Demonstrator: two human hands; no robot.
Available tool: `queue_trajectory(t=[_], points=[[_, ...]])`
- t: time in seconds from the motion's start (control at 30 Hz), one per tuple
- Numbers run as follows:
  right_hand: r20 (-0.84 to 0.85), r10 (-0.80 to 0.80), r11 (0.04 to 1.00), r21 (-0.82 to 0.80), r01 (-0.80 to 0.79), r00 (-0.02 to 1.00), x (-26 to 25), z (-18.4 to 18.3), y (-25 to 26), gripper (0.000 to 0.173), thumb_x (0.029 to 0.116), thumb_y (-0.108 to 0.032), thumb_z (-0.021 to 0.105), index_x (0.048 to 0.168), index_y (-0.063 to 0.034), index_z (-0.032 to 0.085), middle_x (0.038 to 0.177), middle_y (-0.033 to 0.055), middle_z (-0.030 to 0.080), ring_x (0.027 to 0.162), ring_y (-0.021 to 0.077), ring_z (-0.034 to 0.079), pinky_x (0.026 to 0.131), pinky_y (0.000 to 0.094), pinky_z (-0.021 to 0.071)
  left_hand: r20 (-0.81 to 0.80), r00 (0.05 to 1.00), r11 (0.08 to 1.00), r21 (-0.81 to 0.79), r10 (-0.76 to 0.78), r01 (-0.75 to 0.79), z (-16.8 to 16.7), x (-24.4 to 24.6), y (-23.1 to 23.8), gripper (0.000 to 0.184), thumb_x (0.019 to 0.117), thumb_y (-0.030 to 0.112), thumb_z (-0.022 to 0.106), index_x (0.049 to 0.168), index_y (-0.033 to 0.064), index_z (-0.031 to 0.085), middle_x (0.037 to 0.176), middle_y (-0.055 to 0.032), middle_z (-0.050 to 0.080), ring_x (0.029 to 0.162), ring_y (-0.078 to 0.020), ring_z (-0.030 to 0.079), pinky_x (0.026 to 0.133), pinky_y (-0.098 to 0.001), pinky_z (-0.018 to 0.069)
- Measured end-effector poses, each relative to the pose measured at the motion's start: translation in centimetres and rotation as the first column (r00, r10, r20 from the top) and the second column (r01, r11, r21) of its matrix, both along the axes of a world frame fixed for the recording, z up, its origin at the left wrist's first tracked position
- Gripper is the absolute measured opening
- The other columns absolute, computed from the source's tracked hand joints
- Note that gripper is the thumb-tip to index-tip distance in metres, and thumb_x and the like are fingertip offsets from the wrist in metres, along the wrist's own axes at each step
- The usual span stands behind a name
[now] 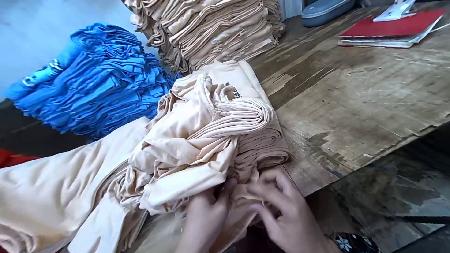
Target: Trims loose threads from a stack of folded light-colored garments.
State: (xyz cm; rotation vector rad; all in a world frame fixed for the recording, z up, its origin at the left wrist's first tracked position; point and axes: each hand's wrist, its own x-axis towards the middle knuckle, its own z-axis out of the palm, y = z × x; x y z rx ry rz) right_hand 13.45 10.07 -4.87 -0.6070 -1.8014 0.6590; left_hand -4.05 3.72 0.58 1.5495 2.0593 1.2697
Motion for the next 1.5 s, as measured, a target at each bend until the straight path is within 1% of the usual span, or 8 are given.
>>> queue_trajectory(t=[0.13, 0.3, 0.43, 0.63, 0.9, 1.1, 1.27, 1.5], points=[[0.046, -0.176, 0.974, 0.151, 0.167, 0.983, 4.4, -0.6, -1.3, 0.012, 0.097, -0.012, 0.068, 0.097, -0.0199, 0.077, 0.089, -0.003, 0.073, 0.087, 0.0077, 0.066, 0.097, 0.0359, 0.0463, -0.026, 0.986, 0.986, -0.02, -0.167, 0.166, -0.1, 0.6, -1.0, 0.021, 0.0889, 0.008, 0.067, 0.108, 0.0153, 0.073, 0.092, 0.0091, 0.075, 0.075, -0.0022, 0.069, 0.064, -0.0219, 0.0592], [0.121, -0.019, 1.0, 0.004, 0.019, 0.992, 7.1, -0.2, -2.5, 0.009, 0.0992, -0.013, 0.067, 0.096, -0.014, 0.076, 0.098, -0.0006, 0.076, 0.094, 0.0082, 0.069, 0.098, 0.0344, 0.0476, -0.284, 0.939, 0.976, 0.039, -0.193, 0.213, -0.2, 2.4, -2.8, 0.043, 0.0873, 0.044, 0.08, 0.118, 0.0149, 0.075, 0.11, 0.0002, 0.073, 0.098, -0.0063, 0.069, 0.083, -0.0274, 0.0606], [0.096, -0.011, 1.0, 0.015, 0.01, 0.995, 6.9, -0.3, -2.8, 0.008, 0.0996, -0.014, 0.067, 0.097, -0.0142, 0.075, 0.099, -0.0001, 0.076, 0.094, 0.0084, 0.069, 0.098, 0.0337, 0.0482, -0.668, 0.743, 0.959, 0.176, -0.048, 0.22, 0.1, 4.3, -3.4, 0.021, 0.0956, 0.037, 0.072, 0.11, 0.0225, 0.077, 0.101, -0.0015, 0.071, 0.089, -0.0194, 0.061, 0.081, -0.0408, 0.0426], [0.018, -0.02, 1.0, -0.015, 0.02, 1.0, 5.9, -0.7, -2.7, 0.007, 0.0982, -0.017, 0.07, 0.096, -0.0146, 0.076, 0.1, -0.0009, 0.077, 0.096, 0.0074, 0.069, 0.095, 0.0316, 0.051, -0.877, 0.476, 0.936, 0.22, 0.066, 0.276, -1.1, 4.8, -2.2, 0.018, 0.0974, 0.019, 0.063, 0.11, 0.0187, 0.076, 0.102, -0.0018, 0.073, 0.082, -0.0217, 0.058, 0.074, -0.0396, 0.0397], [0.362, -0.333, 0.943, 0.152, 0.298, 0.871, 5.5, 0.5, -1.3, 0.036, 0.0908, -0.053, 0.068, 0.114, -0.0273, 0.076, 0.11, 0.0037, 0.069, 0.1, 0.0233, 0.062, 0.088, 0.0485, 0.0465, -0.7, 0.713, 0.975, 0.144, -0.02, 0.17, -1.5, 3.1, -1.9, 0.05, 0.0926, 0.058, 0.066, 0.122, 0.0181, 0.072, 0.099, -0.0066, 0.07, 0.089, -0.0251, 0.067, 0.08, -0.0493, 0.0536], [0.292, -0.258, 0.956, 0.213, 0.201, 0.921, 5.2, -0.2, 0.3, 0.019, 0.0998, -0.032, 0.062, 0.093, -0.0304, 0.079, 0.085, -0.009, 0.07, 0.085, 0.0113, 0.064, 0.093, 0.0467, 0.0422, -0.642, 0.73, 0.958, -0.024, -0.235, 0.287, 0.0, 2.8, -3.3, 0.005, 0.0861, 0.015, 0.07, 0.087, 0.0169, 0.074, 0.075, -0.0006, 0.064, 0.076, -0.0192, 0.065, 0.075, -0.0397, 0.0528], [0.135, -0.31, 0.948, 0.123, 0.295, 0.941, 6.9, -0.7, 0.8, 0.014, 0.0981, -0.033, 0.067, 0.093, -0.0288, 0.08, 0.087, -0.0086, 0.072, 0.086, 0.0072, 0.064, 0.092, 0.041, 0.0442, -0.536, 0.804, 0.965, -0.086, -0.255, 0.249, 2.6, 3.8, -3.7, 0.034, 0.0969, 0.041, 0.069, 0.119, 0.0162, 0.075, 0.103, -0.007, 0.069, 0.094, -0.0209, 0.066, 0.082, -0.0399, 0.0554], [0.046, -0.324, 0.943, 0.099, 0.319, 0.945, 5.8, -0.5, 0.2, 0.013, 0.0955, -0.03, 0.069, 0.093, -0.0293, 0.082, 0.088, -0.0105, 0.072, 0.09, 0.0073, 0.063, 0.09, 0.0384, 0.0446, -0.767, 0.64, 0.988, 0.06, -0.045, 0.142, 0.5, 6.0, -0.3, 0.022, 0.0993, 0.03, 0.058, 0.099, 0.0213, 0.079, 0.09, 0.0014, 0.072, 0.084, -0.0216, 0.069, 0.068, -0.0397, 0.0541]])
